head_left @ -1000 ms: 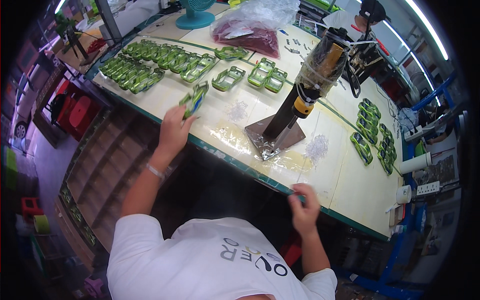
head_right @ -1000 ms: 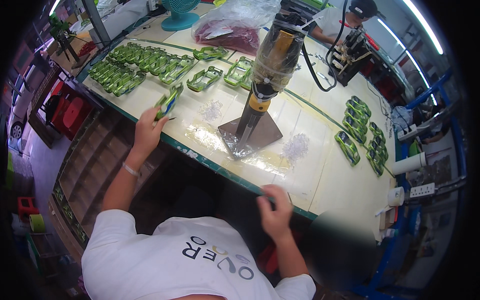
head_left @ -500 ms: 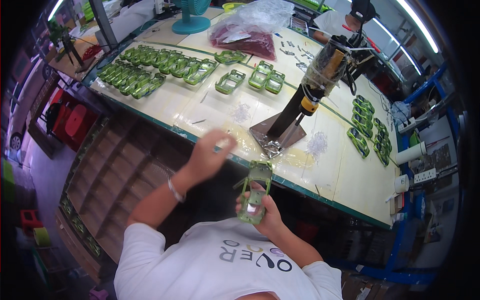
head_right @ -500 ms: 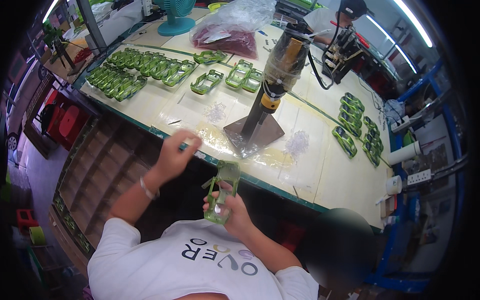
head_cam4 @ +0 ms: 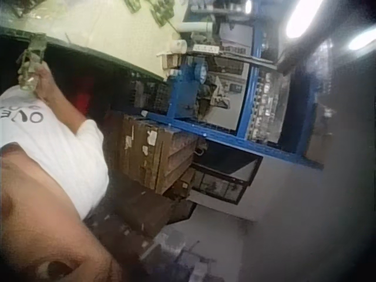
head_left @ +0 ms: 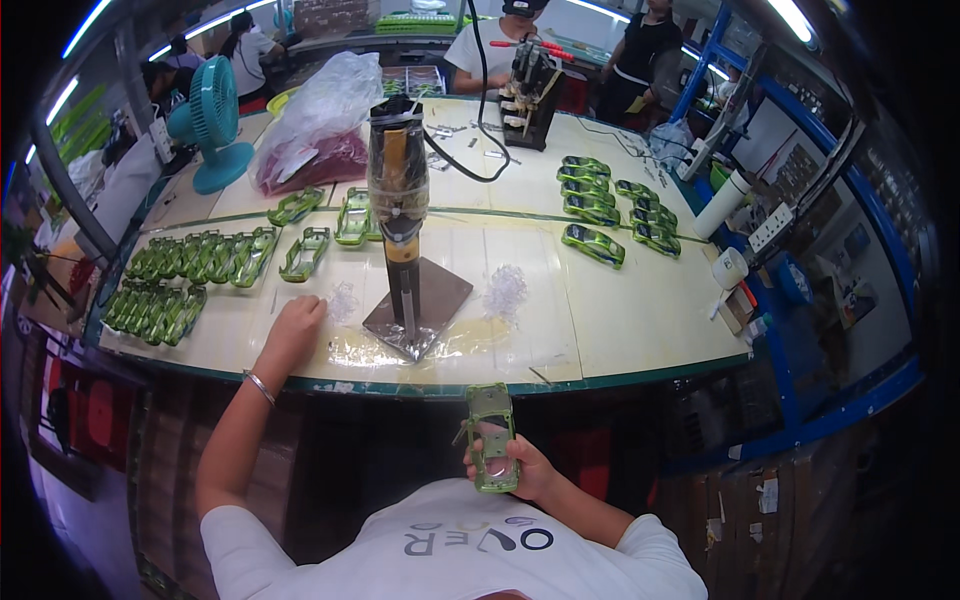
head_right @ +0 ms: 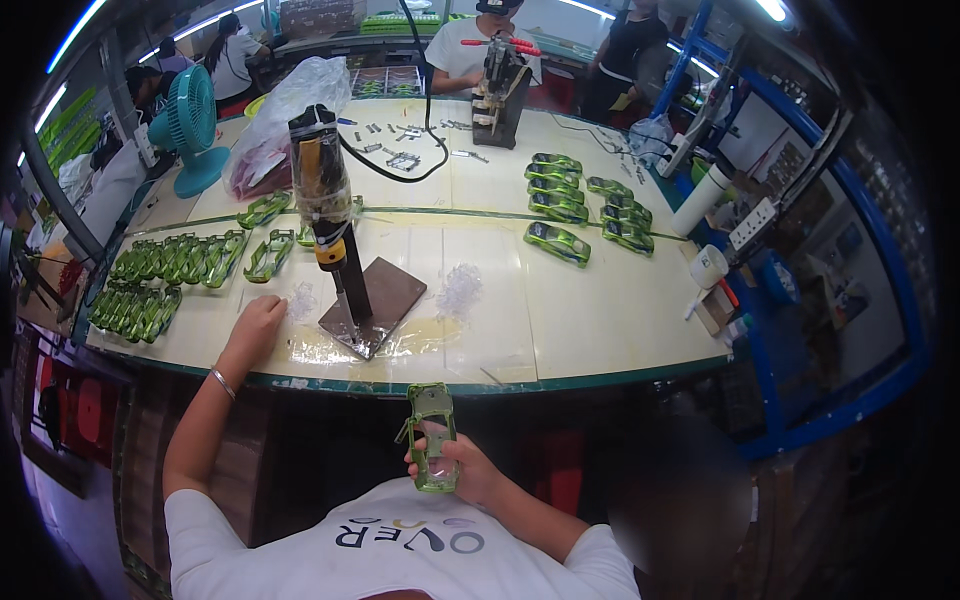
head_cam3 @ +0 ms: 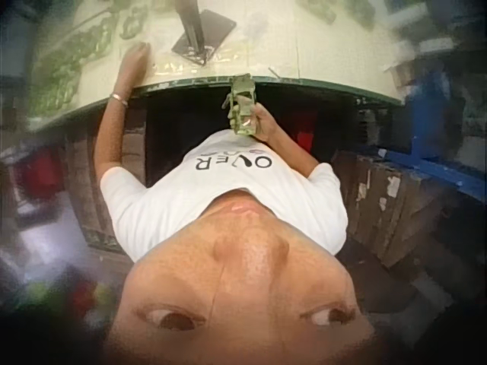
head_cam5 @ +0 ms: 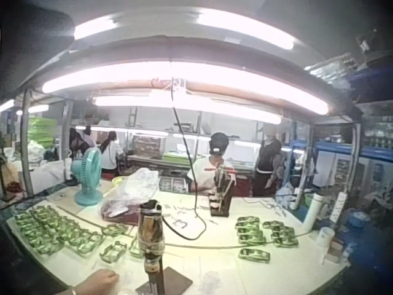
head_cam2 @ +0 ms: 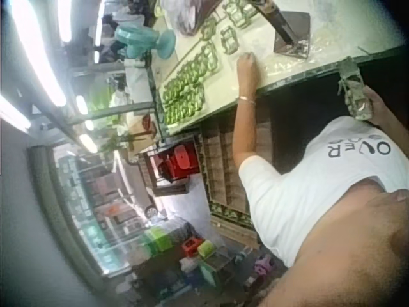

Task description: The person unloads toy car bodies from a divided tray onto the workbench, inserts clear window pieces into the inside of each toy car body by hand, and lines up the assembled toy cars on the table.

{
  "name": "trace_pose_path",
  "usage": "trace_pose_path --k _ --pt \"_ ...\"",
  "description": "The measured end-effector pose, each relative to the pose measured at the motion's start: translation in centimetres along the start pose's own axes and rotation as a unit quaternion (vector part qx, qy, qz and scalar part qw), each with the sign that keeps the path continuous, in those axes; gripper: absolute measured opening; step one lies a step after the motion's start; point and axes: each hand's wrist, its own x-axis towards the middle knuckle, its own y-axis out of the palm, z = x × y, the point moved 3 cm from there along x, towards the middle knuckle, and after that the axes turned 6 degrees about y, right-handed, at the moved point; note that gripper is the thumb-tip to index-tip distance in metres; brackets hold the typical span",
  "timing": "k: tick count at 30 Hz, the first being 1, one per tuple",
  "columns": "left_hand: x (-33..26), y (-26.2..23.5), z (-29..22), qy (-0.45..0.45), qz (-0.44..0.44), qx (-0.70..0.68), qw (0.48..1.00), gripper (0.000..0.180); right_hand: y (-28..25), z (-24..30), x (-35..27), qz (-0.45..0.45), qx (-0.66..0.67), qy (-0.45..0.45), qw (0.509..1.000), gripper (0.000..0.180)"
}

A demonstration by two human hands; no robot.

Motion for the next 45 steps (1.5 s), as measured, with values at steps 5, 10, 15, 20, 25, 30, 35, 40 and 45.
trace_pose_path --k 5,10,15,20,25,30,35,40,45 --pt "0.6 0.5 0.7 -0.023 0.113 0.01 0.993 0.02 -1.0 -0.2 0.1 -0.001 0.009 -0.005 1.0 0.051" --pt "1.0 0.2 0.2 -0.014 0.005 -0.031 0.999 0.013 -1.8 0.0 0.1 0.038 0.051 -0.01 0.998 0.07" --pt "1.5 0.7 -0.6 0.015 -0.011 -0.032 0.999 0.011 -2.2 0.5 -0.7 0.016 0.049 -0.028 0.998 0.067" --pt "2.0 1.2 0.2 -0.007 0.099 0.01 0.995 0.006 -2.4 0.4 -1.1 0.022 0.054 -0.028 0.998 0.058" --pt "2.0 1.1 1.3 -0.123 0.028 -0.099 0.987 0.009 -3.2 0.3 -1.4 0.035 0.074 -0.038 0.996 0.068" --pt "1.8 0.9 1.7 -0.142 0.01 -0.109 0.984 0.012 -3.4 0.6 -1.5 0.033 0.08 -0.048 0.995 0.068" --pt "-0.1 0.4 2.8 -0.319 -0.009 -0.266 0.909 0.01 -2.8 0.7 -1.5 0.04 0.082 -0.044 0.995 0.057" --pt "-2.9 0.0 2.9 -0.419 -0.075 -0.429 0.797 0.012 -2.4 1.1 -1.4 0.026 0.068 -0.054 0.996 0.058" --pt "-4.3 -0.1 2.4 -0.428 -0.136 -0.527 0.722 0.018 -2.5 0.8 -1.3 0.041 0.087 -0.051 0.994 0.06"
